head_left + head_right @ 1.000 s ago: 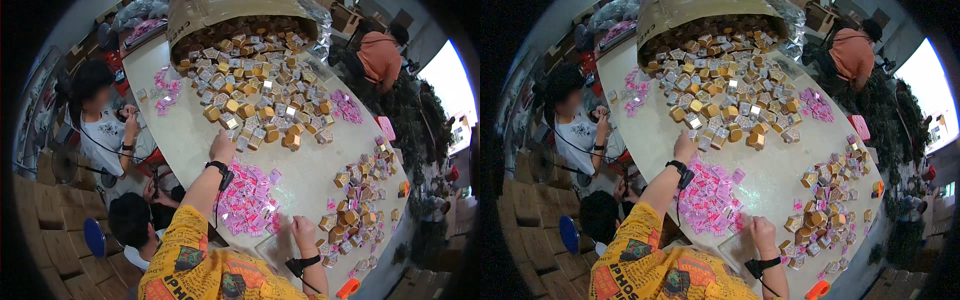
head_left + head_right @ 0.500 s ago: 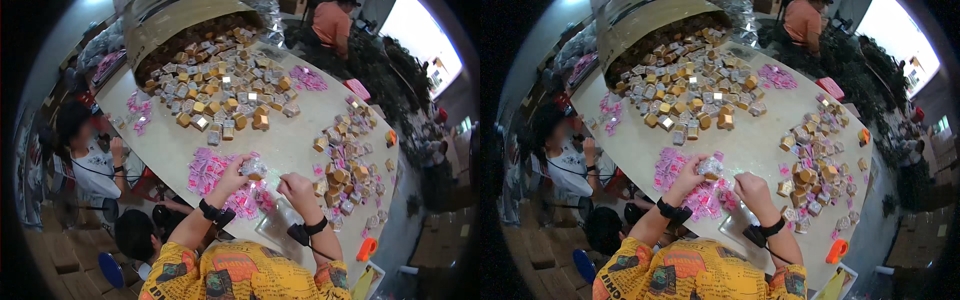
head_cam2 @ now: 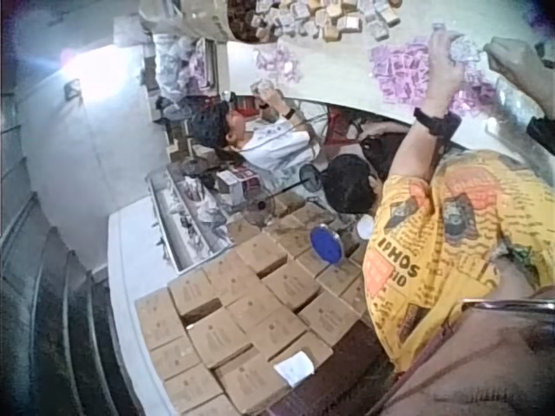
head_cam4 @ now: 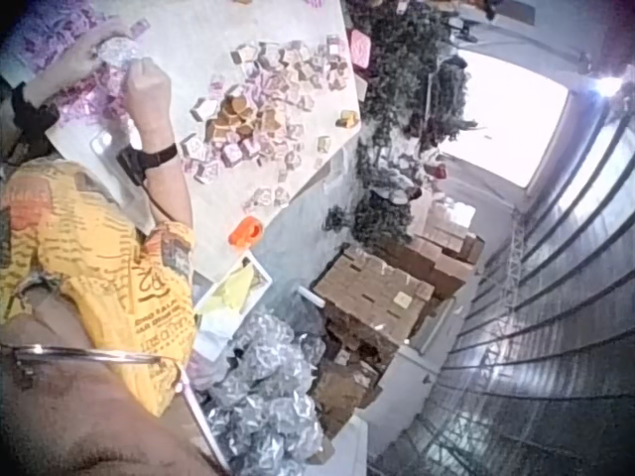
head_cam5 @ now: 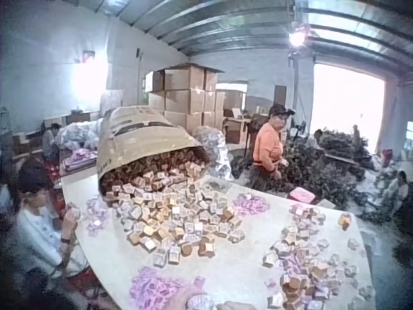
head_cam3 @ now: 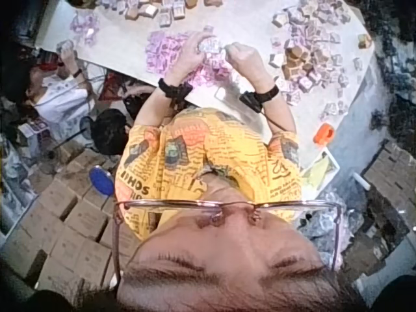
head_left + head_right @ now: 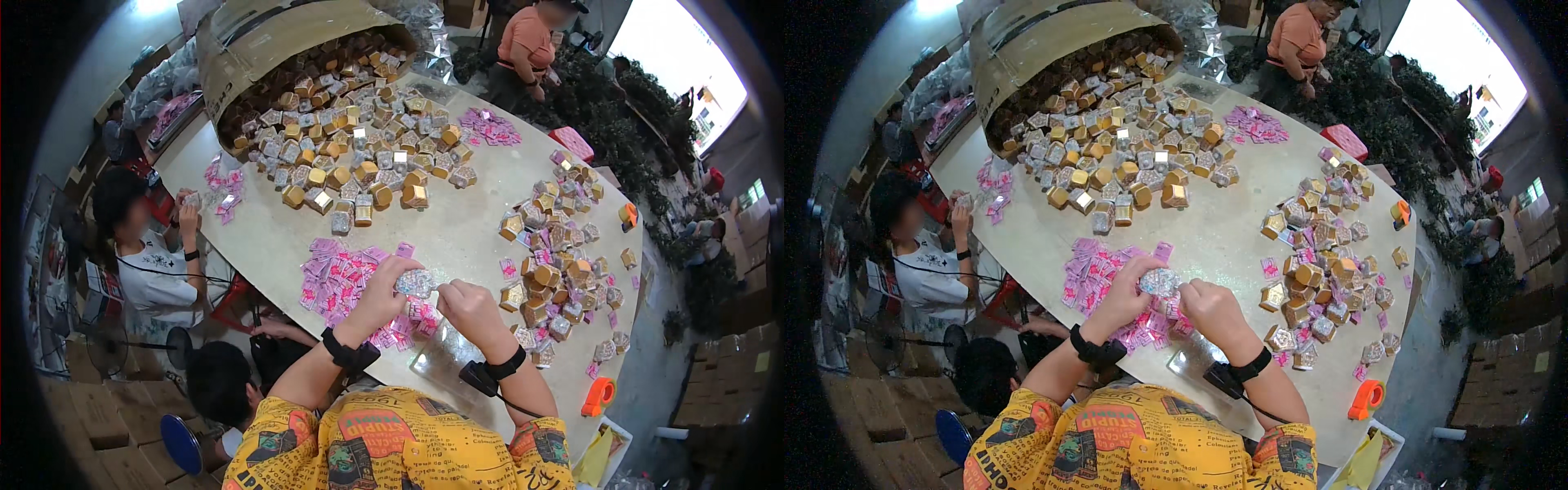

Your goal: The person wraps small, gold, house-shaped boxes with pink paper and secures them with tape. They repeatedly pick up a box, wrap it, and place it on the table among other wrapped items.

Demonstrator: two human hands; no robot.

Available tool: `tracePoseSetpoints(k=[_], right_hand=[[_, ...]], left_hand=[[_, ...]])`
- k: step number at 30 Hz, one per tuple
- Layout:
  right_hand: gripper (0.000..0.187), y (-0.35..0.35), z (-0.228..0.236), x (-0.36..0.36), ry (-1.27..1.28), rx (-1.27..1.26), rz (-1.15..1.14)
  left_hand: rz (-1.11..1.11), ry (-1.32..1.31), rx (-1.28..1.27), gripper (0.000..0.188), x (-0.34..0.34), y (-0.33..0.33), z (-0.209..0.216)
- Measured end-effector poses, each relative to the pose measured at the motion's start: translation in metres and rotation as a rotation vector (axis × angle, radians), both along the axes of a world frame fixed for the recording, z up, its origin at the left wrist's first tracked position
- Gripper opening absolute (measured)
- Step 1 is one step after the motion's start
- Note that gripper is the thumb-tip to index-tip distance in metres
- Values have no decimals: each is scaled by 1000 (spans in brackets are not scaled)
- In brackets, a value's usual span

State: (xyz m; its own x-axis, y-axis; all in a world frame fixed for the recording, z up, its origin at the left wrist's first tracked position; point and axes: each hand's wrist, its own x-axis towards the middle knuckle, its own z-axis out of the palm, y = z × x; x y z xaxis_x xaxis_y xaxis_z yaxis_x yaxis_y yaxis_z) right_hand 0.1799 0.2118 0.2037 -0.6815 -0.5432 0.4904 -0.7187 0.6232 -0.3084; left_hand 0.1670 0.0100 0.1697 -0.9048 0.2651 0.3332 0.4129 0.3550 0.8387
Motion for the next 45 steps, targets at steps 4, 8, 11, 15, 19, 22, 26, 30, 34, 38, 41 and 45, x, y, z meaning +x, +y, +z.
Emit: tracePoseSetpoints(k=[4,8,11,15,19,22,26,30,34,38,41,45], right_hand=[[12,2,2,1,-7,10,4],[12,4,-3,2,-15,33,-19],[12,7,-6,1,-23,44,-22],[12,8,-6,-1,-17,57,-33],[12,8,-5,-2,-23,51,-22],[12,9,-6,-2,-28,53,-16],[12,9,-9,-2,-17,64,-18],[10,8,-12,-3,-26,52,-26],[10,8,-7,-1,-33,52,-25],[10,7,-6,0,-40,102,-19],[10,6,-6,1,-37,111,-16],[8,6,-12,1,-19,186,-16]], left_hand=[[-4,38,-45,50,1,6,6],[1,57,-72,51,1,9,6],[2,42,-63,51,0,9,6],[0,51,-76,51,-1,10,7],[-1,58,-87,50,-3,10,7],[-4,52,-118,47,-2,10,12],[13,110,-145,50,0,10,14],[18,103,-188,49,0,10,17],[27,124,-233,49,2,10,22],[35,151,-246,48,4,9,22],[33,106,-261,47,6,8,21],[47,150,-340,46,9,9,24]])
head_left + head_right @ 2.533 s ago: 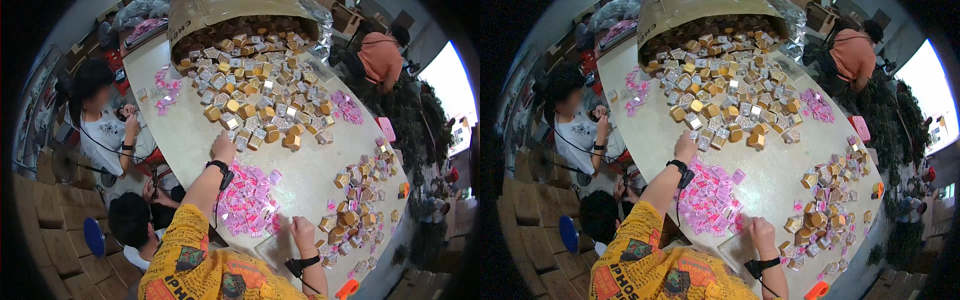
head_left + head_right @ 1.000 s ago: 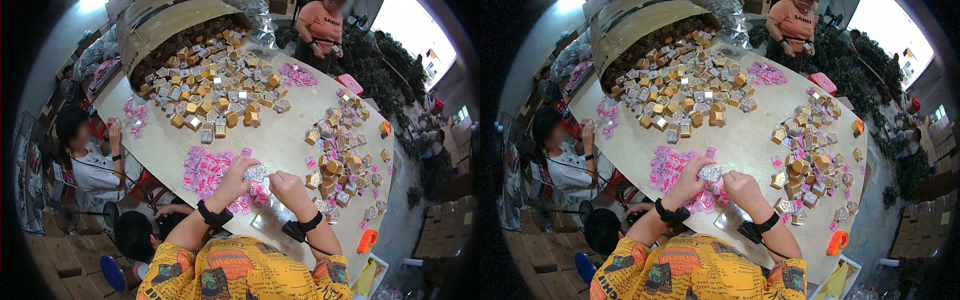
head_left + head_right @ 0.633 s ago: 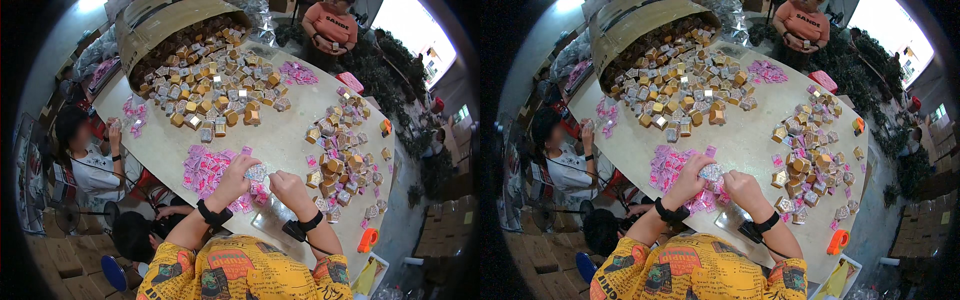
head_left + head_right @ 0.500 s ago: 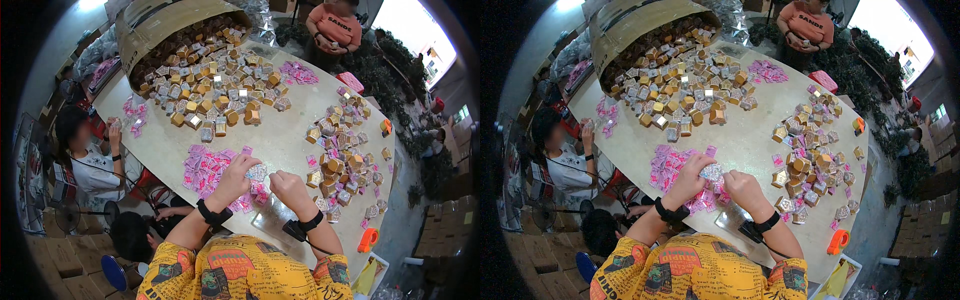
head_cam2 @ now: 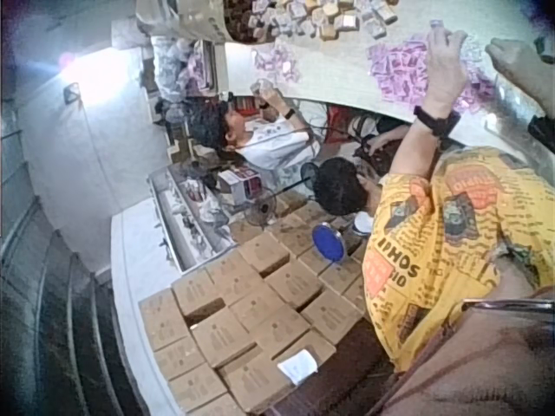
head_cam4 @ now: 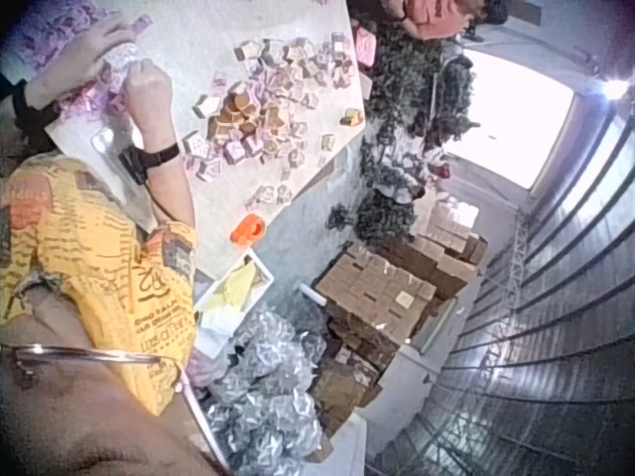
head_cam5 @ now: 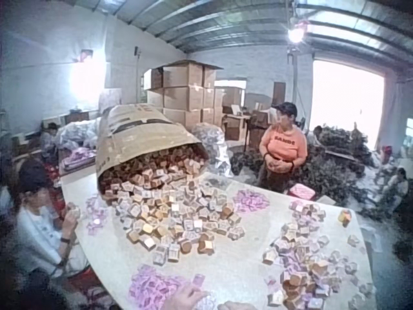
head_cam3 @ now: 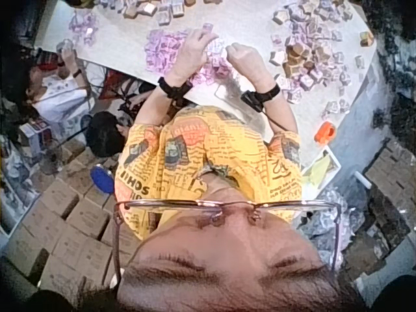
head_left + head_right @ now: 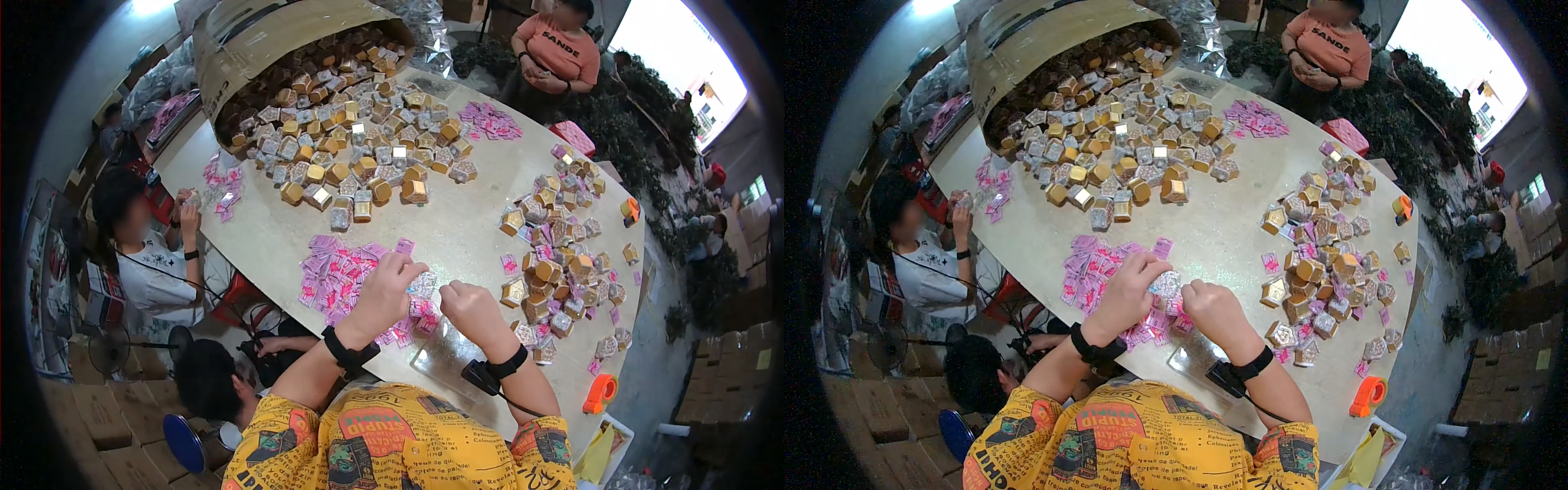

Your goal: The person wraps small, gold, house-shaped boxes with pink paper and secures them with tape. They repeatedly pick up a box, wrap it, and place it on the table among other wrapped items.

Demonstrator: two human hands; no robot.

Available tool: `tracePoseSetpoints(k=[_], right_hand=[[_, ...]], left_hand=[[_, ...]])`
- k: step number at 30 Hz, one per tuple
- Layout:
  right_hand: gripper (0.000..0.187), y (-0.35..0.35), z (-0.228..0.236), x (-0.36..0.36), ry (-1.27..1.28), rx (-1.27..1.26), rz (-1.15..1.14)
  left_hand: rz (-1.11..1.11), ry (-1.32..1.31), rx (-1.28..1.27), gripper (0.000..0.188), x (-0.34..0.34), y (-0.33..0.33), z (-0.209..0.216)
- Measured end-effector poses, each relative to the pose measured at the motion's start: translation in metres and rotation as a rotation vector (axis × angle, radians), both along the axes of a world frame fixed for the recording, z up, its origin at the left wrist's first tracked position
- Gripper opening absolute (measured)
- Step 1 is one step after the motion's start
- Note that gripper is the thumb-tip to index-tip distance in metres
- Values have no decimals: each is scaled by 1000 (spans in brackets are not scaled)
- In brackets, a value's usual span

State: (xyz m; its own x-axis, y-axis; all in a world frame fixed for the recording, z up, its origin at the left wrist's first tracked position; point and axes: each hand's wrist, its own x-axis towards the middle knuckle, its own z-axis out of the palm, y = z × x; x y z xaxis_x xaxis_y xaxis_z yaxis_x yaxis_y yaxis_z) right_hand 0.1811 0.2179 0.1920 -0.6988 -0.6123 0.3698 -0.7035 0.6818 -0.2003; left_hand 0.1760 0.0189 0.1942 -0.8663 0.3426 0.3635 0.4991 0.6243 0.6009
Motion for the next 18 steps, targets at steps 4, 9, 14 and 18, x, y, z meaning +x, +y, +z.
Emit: tracePoseSetpoints(k=[4,9,14,18], right_hand=[[5,-1,0,2,23,69,21],[6,-1,-3,5,24,75,25],[7,1,-9,5,-1,64,24],[9,2,-11,5,-23,-9,15]], left_hand=[[15,20,-53,46,4,1,1],[36,77,-50,44,6,2,-8],[37,68,-75,45,9,4,-7],[40,-9,-48,45,10,3,-9]])
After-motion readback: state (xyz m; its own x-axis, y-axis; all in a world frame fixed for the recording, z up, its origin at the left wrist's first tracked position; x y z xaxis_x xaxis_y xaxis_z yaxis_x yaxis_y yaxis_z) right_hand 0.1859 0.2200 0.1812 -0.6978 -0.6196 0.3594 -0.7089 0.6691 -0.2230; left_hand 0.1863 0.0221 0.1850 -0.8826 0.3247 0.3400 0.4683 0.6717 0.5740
